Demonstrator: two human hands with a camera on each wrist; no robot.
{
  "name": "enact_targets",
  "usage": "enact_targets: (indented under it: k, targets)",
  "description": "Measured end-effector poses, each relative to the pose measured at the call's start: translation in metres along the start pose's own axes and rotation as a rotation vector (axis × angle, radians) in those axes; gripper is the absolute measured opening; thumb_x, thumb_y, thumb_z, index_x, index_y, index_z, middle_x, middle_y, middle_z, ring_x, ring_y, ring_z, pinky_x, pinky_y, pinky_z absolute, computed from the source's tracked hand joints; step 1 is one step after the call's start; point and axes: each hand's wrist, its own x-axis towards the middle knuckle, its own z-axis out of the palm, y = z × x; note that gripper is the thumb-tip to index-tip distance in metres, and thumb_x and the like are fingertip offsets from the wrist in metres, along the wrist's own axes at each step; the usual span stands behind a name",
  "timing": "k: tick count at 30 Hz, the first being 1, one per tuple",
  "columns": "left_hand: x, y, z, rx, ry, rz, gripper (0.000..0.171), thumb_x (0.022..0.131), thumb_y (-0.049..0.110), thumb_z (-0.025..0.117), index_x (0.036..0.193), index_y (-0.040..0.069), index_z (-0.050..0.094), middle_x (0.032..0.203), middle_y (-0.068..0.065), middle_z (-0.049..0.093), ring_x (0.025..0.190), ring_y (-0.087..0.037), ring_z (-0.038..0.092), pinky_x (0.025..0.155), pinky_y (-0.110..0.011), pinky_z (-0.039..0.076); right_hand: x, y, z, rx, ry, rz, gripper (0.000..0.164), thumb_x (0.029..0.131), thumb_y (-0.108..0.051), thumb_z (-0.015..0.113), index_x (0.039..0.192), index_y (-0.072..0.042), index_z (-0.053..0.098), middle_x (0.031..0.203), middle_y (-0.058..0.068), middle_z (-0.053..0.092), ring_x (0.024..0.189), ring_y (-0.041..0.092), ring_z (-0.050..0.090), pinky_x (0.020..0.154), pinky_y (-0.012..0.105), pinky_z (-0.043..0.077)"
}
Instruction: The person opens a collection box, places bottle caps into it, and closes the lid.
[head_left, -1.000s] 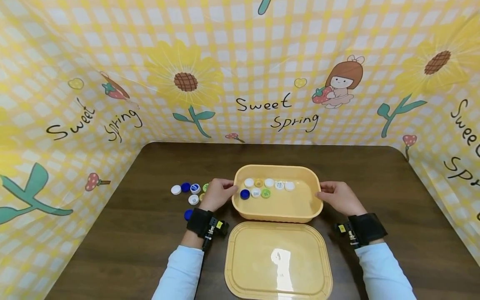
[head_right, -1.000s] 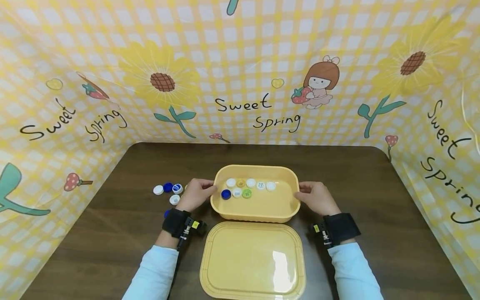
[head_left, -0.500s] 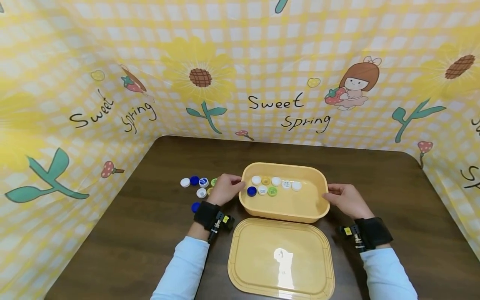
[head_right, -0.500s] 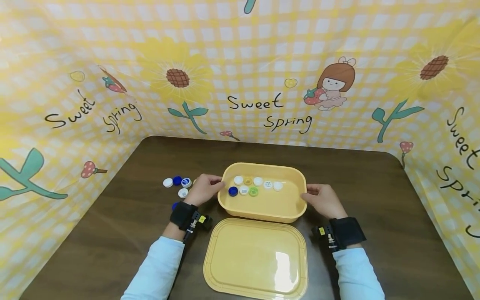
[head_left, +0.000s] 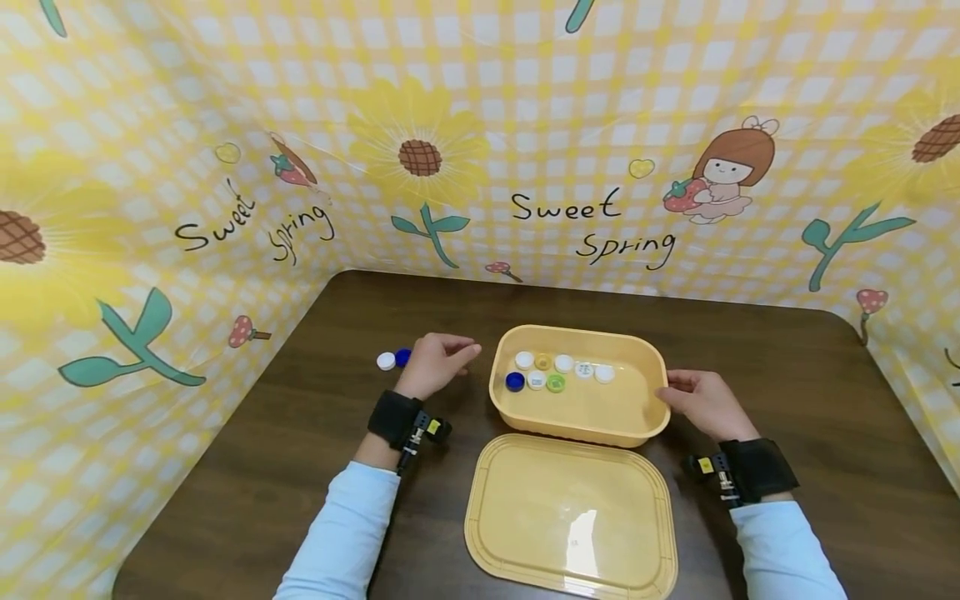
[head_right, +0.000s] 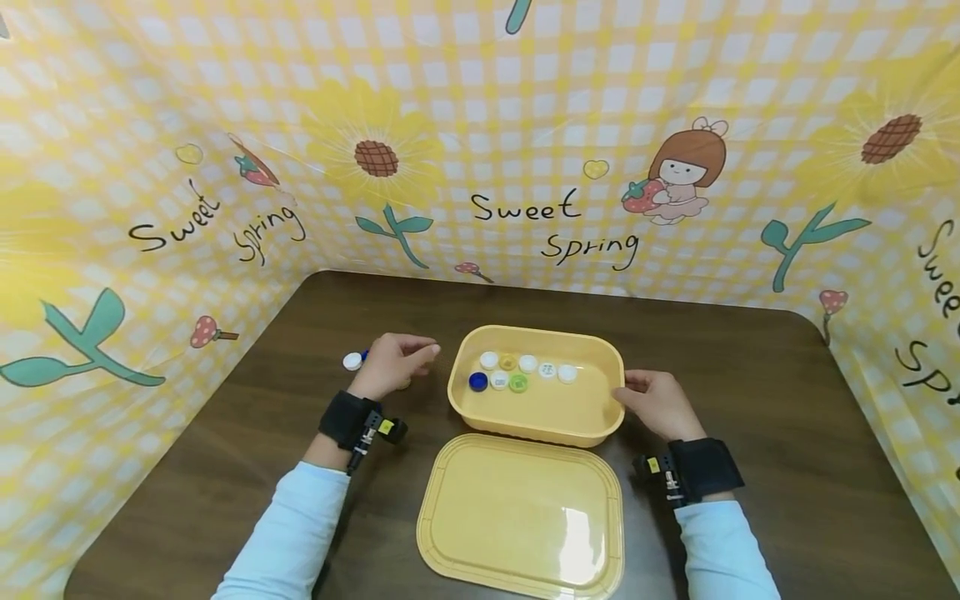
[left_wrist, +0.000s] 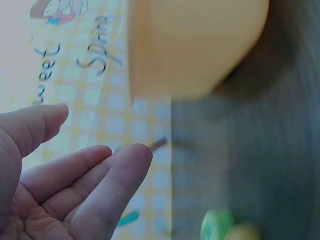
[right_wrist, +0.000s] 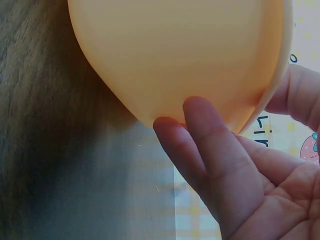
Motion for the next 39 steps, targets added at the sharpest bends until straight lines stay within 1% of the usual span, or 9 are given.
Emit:
enact_targets:
  k: [6,9,12,17,22,26,28,31,39]
  targets:
    - [-0.002,-0.011,-0.042,0.179,0.042,0.055,0.037,0.095,0.027,0.064,0.119,0.0,0.068,0.109,-0.015,0.069,0.096,-0.029,0.066,0.081,-0.041,0.053,0.0,0.002,-0.002,-0.016,-0.003,-0.002,0.044,0.095,-0.015,0.061,0.125,0.017,0.055,0.111,0.027,0.065,0.094,0.027,0.065,0.071,0.025,0.051]
    - [-0.003,-0.021,-0.061,0.248,0.041,0.044,0.039,0.095,0.027,0.065,0.121,-0.001,0.066,0.112,-0.015,0.068,0.102,-0.03,0.064,0.085,-0.043,0.051,-0.001,0.002,-0.003,-0.008,-0.007,0.0,0.044,0.095,-0.015,0.06,0.125,0.017,0.054,0.112,0.028,0.064,0.095,0.029,0.065,0.071,0.026,0.052]
    - [-0.001,-0.035,-0.078,0.309,0.041,0.027,0.04,0.095,0.027,0.064,0.122,-0.002,0.065,0.111,-0.016,0.068,0.103,-0.032,0.064,0.085,-0.044,0.05,-0.003,0.001,-0.004,0.01,-0.007,0.004,0.044,0.095,-0.014,0.06,0.125,0.017,0.054,0.112,0.028,0.064,0.094,0.03,0.065,0.071,0.025,0.052]
    - [0.003,-0.056,-0.096,0.385,0.037,-0.018,0.039,0.094,0.022,0.065,0.122,-0.005,0.064,0.111,-0.019,0.068,0.101,-0.034,0.063,0.082,-0.044,0.051,-0.005,0.0,-0.004,0.018,-0.01,0.017,0.045,0.095,-0.016,0.061,0.125,0.016,0.054,0.113,0.027,0.064,0.094,0.029,0.065,0.07,0.025,0.052]
    - [0.007,-0.075,-0.104,0.421,0.007,-0.057,0.04,0.089,0.014,0.068,0.122,-0.009,0.062,0.115,-0.023,0.065,0.104,-0.037,0.062,0.085,-0.046,0.05,-0.005,0.001,-0.003,0.01,-0.019,0.021,0.045,0.095,-0.017,0.061,0.126,0.016,0.054,0.112,0.027,0.064,0.092,0.026,0.065,0.07,0.026,0.052]
    - [0.009,-0.09,-0.106,0.436,-0.039,-0.092,0.043,0.086,0.013,0.072,0.122,-0.009,0.062,0.115,-0.023,0.065,0.105,-0.037,0.061,0.086,-0.046,0.049,-0.004,0.001,-0.002,0.012,-0.034,0.02,0.045,0.095,-0.016,0.06,0.126,0.016,0.054,0.111,0.026,0.065,0.092,0.026,0.065,0.07,0.026,0.052]
    - [0.011,-0.095,-0.106,0.439,-0.049,-0.101,0.044,0.085,0.013,0.073,0.122,-0.008,0.063,0.113,-0.023,0.065,0.104,-0.037,0.061,0.086,-0.046,0.049,-0.004,0.0,-0.001,0.016,-0.04,0.016,0.045,0.095,-0.015,0.06,0.126,0.017,0.053,0.111,0.026,0.065,0.092,0.027,0.065,0.069,0.026,0.052]
    - [0.013,-0.099,-0.105,0.445,-0.048,-0.097,0.044,0.084,0.014,0.074,0.121,-0.008,0.063,0.111,-0.023,0.066,0.103,-0.037,0.061,0.085,-0.046,0.05,-0.003,-0.001,0.0,0.024,-0.042,0.012,0.045,0.095,-0.014,0.06,0.126,0.017,0.053,0.11,0.027,0.065,0.091,0.027,0.066,0.069,0.026,0.052]
    - [0.016,-0.102,-0.099,0.467,-0.032,-0.088,0.04,0.082,0.011,0.075,0.117,-0.007,0.066,0.109,-0.022,0.067,0.101,-0.037,0.062,0.086,-0.046,0.049,-0.001,0.001,-0.001,0.037,-0.033,0.009,0.045,0.095,-0.014,0.061,0.126,0.017,0.053,0.111,0.027,0.064,0.09,0.025,0.066,0.069,0.026,0.053]
